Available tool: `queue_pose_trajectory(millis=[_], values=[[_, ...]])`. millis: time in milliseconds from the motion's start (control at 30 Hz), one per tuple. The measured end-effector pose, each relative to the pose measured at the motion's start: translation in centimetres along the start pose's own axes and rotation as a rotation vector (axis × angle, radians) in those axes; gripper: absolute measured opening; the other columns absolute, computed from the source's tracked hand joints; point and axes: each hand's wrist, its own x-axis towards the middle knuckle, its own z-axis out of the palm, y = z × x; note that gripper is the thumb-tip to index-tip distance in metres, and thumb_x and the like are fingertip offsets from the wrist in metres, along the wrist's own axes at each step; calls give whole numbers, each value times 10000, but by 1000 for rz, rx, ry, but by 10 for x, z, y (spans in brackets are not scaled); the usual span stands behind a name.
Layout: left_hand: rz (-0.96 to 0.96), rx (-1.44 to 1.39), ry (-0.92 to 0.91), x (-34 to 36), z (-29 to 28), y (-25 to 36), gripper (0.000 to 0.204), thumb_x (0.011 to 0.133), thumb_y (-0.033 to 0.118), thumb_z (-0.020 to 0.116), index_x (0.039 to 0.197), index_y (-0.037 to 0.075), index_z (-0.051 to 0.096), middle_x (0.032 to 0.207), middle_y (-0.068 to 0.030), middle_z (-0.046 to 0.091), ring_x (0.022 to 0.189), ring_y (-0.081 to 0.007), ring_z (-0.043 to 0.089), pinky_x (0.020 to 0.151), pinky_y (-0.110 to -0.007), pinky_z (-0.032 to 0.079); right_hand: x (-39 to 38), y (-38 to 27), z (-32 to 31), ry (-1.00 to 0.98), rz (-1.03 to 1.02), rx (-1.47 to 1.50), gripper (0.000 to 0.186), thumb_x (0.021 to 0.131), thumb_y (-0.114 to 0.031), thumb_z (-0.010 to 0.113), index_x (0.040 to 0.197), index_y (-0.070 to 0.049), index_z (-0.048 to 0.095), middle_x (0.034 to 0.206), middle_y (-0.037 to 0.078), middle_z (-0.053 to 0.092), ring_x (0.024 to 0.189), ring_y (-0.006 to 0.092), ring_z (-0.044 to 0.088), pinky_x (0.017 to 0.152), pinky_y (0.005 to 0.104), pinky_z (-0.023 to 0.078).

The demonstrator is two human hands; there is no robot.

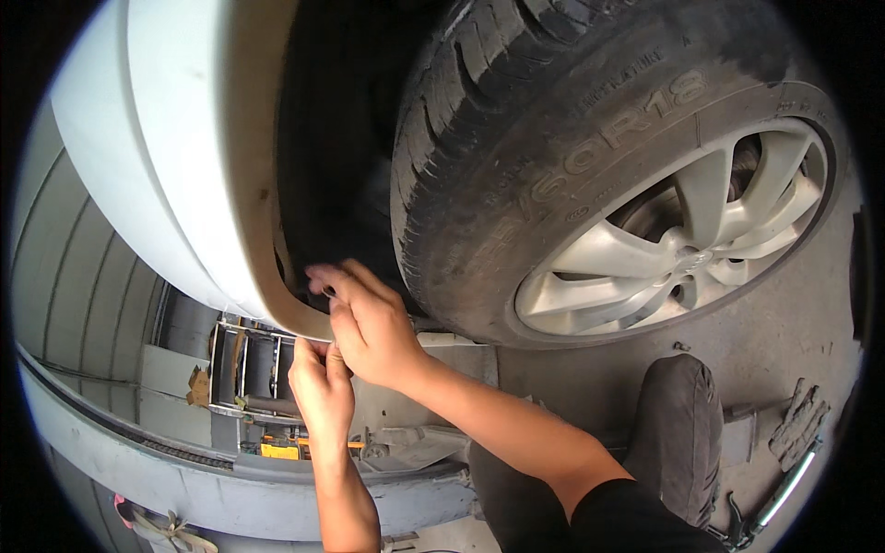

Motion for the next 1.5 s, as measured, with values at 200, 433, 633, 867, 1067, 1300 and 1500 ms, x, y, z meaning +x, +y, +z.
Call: queue_pose_trajectory(millis=[200,433,633,867,1067,1300,1500], values=[[152,0,47,0,0,-1,207,861,57,535,1027,-66,555,860,-252,636,812,-398,629,711,-407,482,19,-36,2,6,-63,-72,447,795,-195,720,1089,110,578,1076,211,568,828,278,642,704,310,539],[87,78,-7,0,-2,9,297,842,85,562,1104,-54,562,902,-275,643,876,-414,642,715,-418,488,31,-49,0,-50,-23,-49,394,746,-212,762,937,105,626,895,173,552,750,291,596,656,357,493],[78,41,65,3,0,0,184,833,72,552,961,-60,548,777,-261,629,756,-445,619,660,-454,478,28,-51,4,-40,-6,-85,266,752,-119,737,932,56,649,852,148,568,729,279,592,635,341,481],[-43,-33,51,-4,-15,9,215,857,132,630,765,-18,507,684,-216,599,665,-421,597,608,-468,453,27,-64,4,-33,26,-214,236,759,-144,742,873,31,631,767,142,564,628,298,562,557,382,451],[10,-210,118,2,-6,7,227,856,139,636,756,-14,500,671,-212,593,655,-421,589,589,-461,452,24,-67,7,-11,58,-351,249,833,-95,705,1015,45,610,684,-48,524,552,5,377,488,180,317],[23,-457,104,-8,-13,-20,174,862,120,638,806,2,523,595,-134,550,517,-236,548,515,-339,426,16,-80,32,31,190,-145,194,889,-151,649,950,23,590,823,50,607,574,86,513,505,217,430],[-120,-787,178,-52,47,-44,141,902,110,591,896,-22,541,713,-102,597,599,-155,560,564,-305,445,15,-71,29,52,93,-289,187,912,-194,614,910,-14,567,717,12,556,527,68,460,468,214,423]])
